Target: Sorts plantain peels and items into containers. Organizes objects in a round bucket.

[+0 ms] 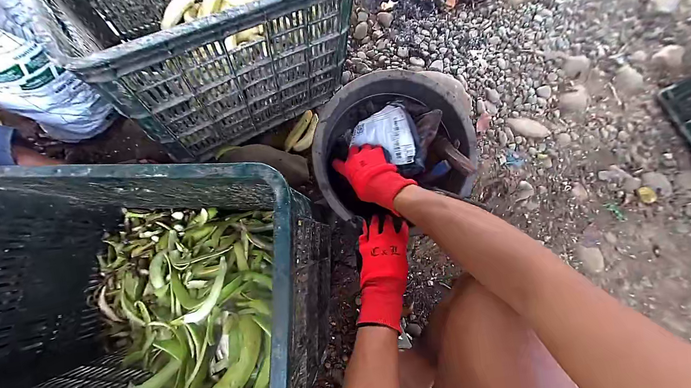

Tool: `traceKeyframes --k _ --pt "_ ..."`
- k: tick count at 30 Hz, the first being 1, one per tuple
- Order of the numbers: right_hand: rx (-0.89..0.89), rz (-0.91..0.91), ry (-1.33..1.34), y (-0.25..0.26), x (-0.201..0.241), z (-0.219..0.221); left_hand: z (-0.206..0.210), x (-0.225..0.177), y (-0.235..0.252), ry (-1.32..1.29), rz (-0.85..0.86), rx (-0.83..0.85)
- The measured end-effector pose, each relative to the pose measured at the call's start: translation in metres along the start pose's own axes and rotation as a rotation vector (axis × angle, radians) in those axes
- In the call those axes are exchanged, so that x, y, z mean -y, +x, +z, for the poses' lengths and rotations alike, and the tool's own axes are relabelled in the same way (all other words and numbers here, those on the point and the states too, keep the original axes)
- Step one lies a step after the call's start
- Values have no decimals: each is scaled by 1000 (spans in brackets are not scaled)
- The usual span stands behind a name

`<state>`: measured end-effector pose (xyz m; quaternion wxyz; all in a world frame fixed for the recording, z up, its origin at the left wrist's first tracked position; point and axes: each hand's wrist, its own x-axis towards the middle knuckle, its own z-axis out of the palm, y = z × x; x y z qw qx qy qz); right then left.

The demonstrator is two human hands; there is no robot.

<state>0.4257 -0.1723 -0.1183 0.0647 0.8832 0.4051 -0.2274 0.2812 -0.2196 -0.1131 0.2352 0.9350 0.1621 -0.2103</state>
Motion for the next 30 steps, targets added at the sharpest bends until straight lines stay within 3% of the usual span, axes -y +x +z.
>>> traceKeyframes --k 4,11,15,23,27,30 --pt "-102 82 166 -16 -46 -31 -1 0 -1 19 13 30" --pt "-255 191 378 -32 -92 -44 -2 -2 0 45 60 46" --pt "-294 226 423 -40 -104 -48 7 -3 2 62 109 -73" --pt "-456 133 362 -38 -103 -41 -3 4 6 59 96 59" --pt "-205 -52 214 -6 -80 -14 -3 7 12 33 101 -23" --pt "-154 -149 256 -35 -70 -45 -3 13 13 -2 63 -61"
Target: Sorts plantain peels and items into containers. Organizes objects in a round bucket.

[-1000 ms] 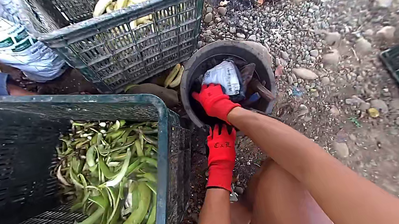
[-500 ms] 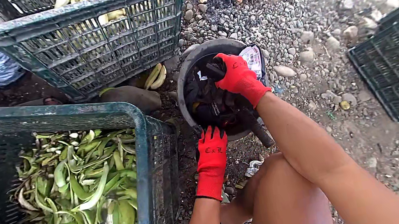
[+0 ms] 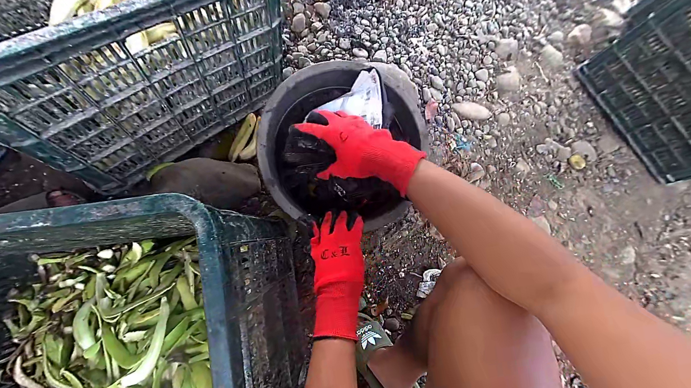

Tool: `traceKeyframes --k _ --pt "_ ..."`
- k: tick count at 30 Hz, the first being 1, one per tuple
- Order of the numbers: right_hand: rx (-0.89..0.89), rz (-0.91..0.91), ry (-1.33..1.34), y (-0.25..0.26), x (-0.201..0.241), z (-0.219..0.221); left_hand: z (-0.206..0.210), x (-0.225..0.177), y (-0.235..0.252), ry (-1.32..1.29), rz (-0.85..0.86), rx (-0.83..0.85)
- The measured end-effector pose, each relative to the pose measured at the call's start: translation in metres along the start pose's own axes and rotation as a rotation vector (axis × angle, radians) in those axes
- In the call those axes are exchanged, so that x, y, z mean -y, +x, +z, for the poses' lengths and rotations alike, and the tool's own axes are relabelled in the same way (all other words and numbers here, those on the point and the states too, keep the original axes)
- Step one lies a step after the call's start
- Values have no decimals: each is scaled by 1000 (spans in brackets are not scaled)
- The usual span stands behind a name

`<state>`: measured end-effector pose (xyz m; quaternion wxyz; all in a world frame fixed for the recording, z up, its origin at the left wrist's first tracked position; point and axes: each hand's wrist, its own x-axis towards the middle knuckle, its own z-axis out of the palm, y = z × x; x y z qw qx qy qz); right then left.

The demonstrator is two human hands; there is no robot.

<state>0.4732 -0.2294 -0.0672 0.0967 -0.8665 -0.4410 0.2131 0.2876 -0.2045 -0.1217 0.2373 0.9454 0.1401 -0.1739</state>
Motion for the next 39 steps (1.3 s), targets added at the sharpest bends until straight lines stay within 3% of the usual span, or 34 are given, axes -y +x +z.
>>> traceKeyframes --k 3,5,7,9,13,19,23,26,28,30,34,39 --pt "-17 -59 -58 -44 8 -25 2 3 -1 -28 -8 -50" --pt "131 3 -250 -60 16 -15 3 1 -1 -28 -25 -32" --pt "278 128 -354 -63 16 12 8 -2 -2 5 -21 -24" --pt "312 186 -398 -58 3 31 15 -6 -2 18 -9 -19" --pt "275 187 -473 -41 -17 13 19 -4 -2 -13 15 -76" --pt "133 3 -546 -11 0 -40 7 7 1 -21 -27 -64" --pt "117 -302 -614 12 -8 -47 -2 13 6 -52 -48 -126" --pt "-150 -404 -621 13 -14 -37 -7 15 9 -77 -46 -160" --pt "-288 -297 -550 5 -13 -36 -7 14 9 -84 -51 -154" --pt "-265 -68 -480 -10 -9 -39 -6 12 9 -91 -44 -165" --pt "-72 320 -242 -53 2 -26 -3 8 11 -96 -39 -189" --pt "161 530 -33 -56 2 -14 7 -13 12 -43 -75 -137"
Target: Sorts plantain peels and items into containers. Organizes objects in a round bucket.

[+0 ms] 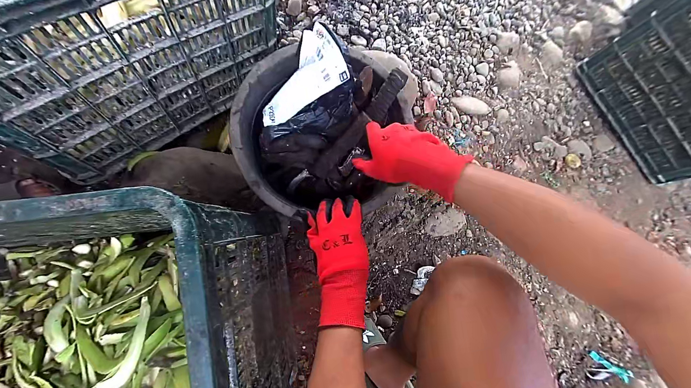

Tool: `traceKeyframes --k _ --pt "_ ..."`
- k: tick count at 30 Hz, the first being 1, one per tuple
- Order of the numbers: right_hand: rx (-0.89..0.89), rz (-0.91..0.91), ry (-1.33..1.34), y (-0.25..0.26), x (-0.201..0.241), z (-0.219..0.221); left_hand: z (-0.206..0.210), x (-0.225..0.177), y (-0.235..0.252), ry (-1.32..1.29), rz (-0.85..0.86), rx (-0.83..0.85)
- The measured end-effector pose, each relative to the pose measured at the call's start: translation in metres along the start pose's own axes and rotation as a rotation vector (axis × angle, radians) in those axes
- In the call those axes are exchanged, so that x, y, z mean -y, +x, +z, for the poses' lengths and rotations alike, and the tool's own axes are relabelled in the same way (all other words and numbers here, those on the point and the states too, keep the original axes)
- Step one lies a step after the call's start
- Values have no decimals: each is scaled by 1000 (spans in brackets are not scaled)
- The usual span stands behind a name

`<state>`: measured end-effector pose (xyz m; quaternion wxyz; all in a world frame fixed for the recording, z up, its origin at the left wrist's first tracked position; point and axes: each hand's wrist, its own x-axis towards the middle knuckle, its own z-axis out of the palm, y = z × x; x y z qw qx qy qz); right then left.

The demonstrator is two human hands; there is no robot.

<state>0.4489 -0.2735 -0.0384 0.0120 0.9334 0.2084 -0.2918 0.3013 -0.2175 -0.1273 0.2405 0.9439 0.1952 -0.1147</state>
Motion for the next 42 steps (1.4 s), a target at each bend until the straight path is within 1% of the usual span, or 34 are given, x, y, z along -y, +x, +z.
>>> traceKeyframes --k 2,3,4,5,7,8,9,10,11,14,17,19,21,23,24,25,27,29,30,31,32,33,34,35,37,38,40,41,42 --pt "48 109 184 14 5 -3 6 -6 -5 9 -26 15" --pt "18 161 330 20 7 2 8 -8 -6 15 -41 22" --pt "-40 216 510 23 11 8 8 -10 -7 17 -53 26" --pt "-143 268 702 24 15 18 7 -11 -7 13 -61 22" --pt "-434 310 1098 31 15 38 3 -10 -1 0 -50 -5" --pt "-543 316 1261 38 13 45 0 -10 1 -4 -47 -13" --pt "-588 316 1374 45 11 51 -1 -9 2 -3 -48 -21" --pt "-575 317 1435 50 9 55 -2 -8 4 -1 -48 -25" --pt "-519 322 1445 54 7 57 -3 -8 5 5 -47 -20" --pt "-286 359 1300 66 5 64 -3 -3 4 34 -24 -4" --pt "-202 321 1304 80 4 71 0 3 -1 79 33 3" --pt "-167 244 1309 83 4 68 1 10 -1 80 85 -34" --pt "-155 89 1297 86 11 66 -1 19 4 50 141 -96" --pt "-150 -29 1209 75 34 65 -5 28 8 47 156 -106" --pt "-141 -55 1146 62 51 63 -7 29 9 49 141 -110" --pt "-126 -73 1080 47 69 63 -9 31 8 43 87 -104" --pt "-60 -78 944 28 99 62 -1 45 10 -22 -108 -69" --pt "11 -85 849 22 114 61 -10 52 7 -172 -297 -8" --pt "45 -94 809 18 116 59 -15 49 -3 -257 -325 -47" --pt "66 -94 788 14 116 57 -9 51 -11 -327 -299 -137" --pt "67 -81 791 11 115 55 -2 53 -16 -312 -237 -193" --pt "56 -64 809 10 112 54 4 56 -16 -227 -133 -237" --pt "48 -55 830 10 106 52 8 58 -12 -88 -20 -259" --pt "50 -71 837 11 97 50 3 54 -8 20 62 -237" --pt "85 -185 834 18 74 47 -4 52 -5 98 186 -223" --pt "101 -270 862 27 62 47 -4 53 -4 78 220 -234" --pt "133 -420 985 45 38 50 -3 53 -5 20 223 -231" --pt "137 -457 1039 50 27 49 -3 52 -5 1 214 -220" --pt "127 -454 1078 56 19 47 -3 49 -5 -5 208 -207"
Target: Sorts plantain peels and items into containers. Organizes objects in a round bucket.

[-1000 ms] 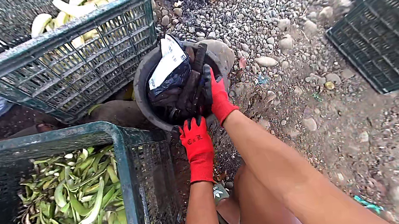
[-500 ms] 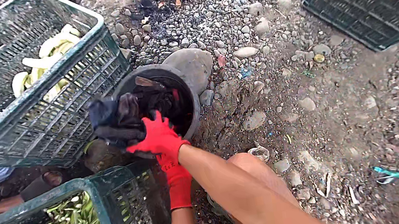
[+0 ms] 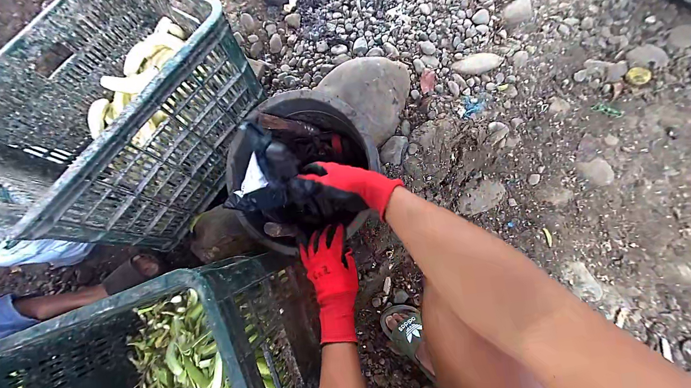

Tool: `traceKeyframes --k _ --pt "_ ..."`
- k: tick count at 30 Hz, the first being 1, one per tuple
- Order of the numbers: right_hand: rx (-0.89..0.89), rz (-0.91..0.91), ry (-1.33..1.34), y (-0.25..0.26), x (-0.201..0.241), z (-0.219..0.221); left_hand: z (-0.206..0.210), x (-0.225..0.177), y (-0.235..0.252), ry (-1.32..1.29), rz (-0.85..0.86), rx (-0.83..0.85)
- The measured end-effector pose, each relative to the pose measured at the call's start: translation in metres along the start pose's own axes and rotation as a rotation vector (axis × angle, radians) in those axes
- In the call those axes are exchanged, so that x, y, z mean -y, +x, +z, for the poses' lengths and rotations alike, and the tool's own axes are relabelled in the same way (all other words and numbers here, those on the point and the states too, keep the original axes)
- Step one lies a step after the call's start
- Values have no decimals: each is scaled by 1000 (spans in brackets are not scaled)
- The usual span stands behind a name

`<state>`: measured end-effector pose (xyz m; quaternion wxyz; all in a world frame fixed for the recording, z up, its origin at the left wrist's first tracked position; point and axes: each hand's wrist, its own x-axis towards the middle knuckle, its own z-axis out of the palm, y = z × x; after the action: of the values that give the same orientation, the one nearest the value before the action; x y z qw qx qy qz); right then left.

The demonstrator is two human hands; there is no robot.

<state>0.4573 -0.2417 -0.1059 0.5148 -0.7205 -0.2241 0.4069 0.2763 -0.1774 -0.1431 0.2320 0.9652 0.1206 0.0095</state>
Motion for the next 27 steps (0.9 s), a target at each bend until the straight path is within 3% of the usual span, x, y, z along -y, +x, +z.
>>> traceKeyframes --k 8,13,21,27 --pt "-183 69 73 -4 2 -27 5 -8 -1 36 -12 69" --pt "-279 125 60 3 3 -33 11 -9 -1 36 20 18" --pt "-344 105 307 2 -7 -33 10 -11 -1 54 -8 101" --pt "-364 78 285 1 -7 -34 13 -12 -2 65 5 84"
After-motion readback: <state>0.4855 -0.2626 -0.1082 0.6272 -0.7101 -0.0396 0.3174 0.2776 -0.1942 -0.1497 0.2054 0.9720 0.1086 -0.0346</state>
